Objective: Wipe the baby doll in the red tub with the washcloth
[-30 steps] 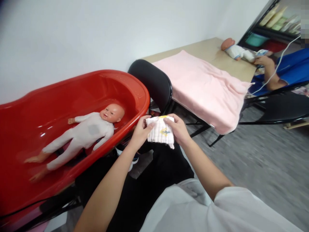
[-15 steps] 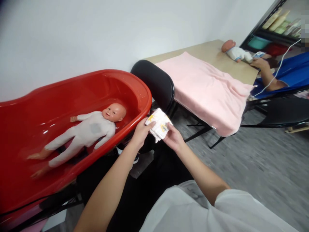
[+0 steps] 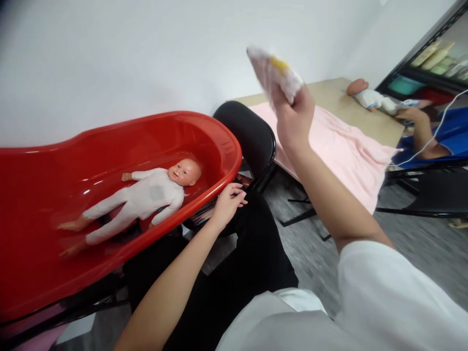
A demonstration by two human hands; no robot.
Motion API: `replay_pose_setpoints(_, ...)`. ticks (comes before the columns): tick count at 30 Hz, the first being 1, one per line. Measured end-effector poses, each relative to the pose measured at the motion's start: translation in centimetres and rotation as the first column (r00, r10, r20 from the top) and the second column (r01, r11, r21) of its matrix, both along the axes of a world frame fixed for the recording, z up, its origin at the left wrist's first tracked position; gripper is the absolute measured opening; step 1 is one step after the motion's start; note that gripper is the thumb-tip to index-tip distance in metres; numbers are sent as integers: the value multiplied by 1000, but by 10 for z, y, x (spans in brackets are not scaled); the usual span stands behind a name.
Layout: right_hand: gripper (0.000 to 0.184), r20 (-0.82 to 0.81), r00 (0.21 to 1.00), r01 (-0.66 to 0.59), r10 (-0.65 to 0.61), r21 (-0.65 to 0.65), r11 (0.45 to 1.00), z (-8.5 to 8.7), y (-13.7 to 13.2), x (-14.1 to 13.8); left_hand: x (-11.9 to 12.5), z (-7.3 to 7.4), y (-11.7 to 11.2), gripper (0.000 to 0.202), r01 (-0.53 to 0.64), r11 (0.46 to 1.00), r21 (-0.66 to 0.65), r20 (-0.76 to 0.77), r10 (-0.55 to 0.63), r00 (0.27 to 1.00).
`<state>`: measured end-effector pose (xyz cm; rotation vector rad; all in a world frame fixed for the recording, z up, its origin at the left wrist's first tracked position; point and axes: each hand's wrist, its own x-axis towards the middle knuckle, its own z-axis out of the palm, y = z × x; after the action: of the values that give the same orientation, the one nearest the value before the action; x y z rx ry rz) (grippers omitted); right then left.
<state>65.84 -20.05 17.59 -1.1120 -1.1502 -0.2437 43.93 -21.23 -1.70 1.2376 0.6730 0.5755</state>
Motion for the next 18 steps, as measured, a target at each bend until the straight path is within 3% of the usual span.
replay_pose_setpoints(2, 36, 254, 965, -45, 68, -92, 995, 21, 32, 2, 1, -5, -1, 23, 12, 999, 38, -4, -12, 1000)
replay_pose_setpoints(4, 36, 273, 943, -88, 192, -351, 932, 13, 58, -6, 3, -9, -1, 20, 12, 997, 73, -14, -11, 1000)
replay_pose_setpoints(7, 37, 110, 933, -167, 342, -709, 685, -34, 74, -25, 4, -9, -1, 16, 13, 994, 106, -36, -9, 999)
replay_pose_setpoints(9, 43, 61, 915, -205, 399, -783, 588, -69, 67, -35, 4, -6, -2, 15, 21, 991, 130, -47, -15, 999)
replay_pose_setpoints(10, 44, 61, 909, -215, 412, -778, 590, -83, 59, -40, 4, -5, -3, 15, 27, 989, 148, -49, -20, 999)
replay_pose_setpoints(12, 43, 85, 922, -197, 377, -735, 649, -100, 36, -47, 3, -2, -5, 16, 34, 980, 197, -45, -26, 999)
replay_pose_setpoints(14, 39, 101, 920, -202, 378, -705, 680, -107, 12, -56, -2, 3, -7, 16, 17, 966, 259, -23, -11, 1000)
replay_pose_setpoints(18, 32, 4, 896, -328, 444, -668, 668, -109, -14, -75, -27, 27, -5, 16, -59, 895, 441, 45, 44, 998)
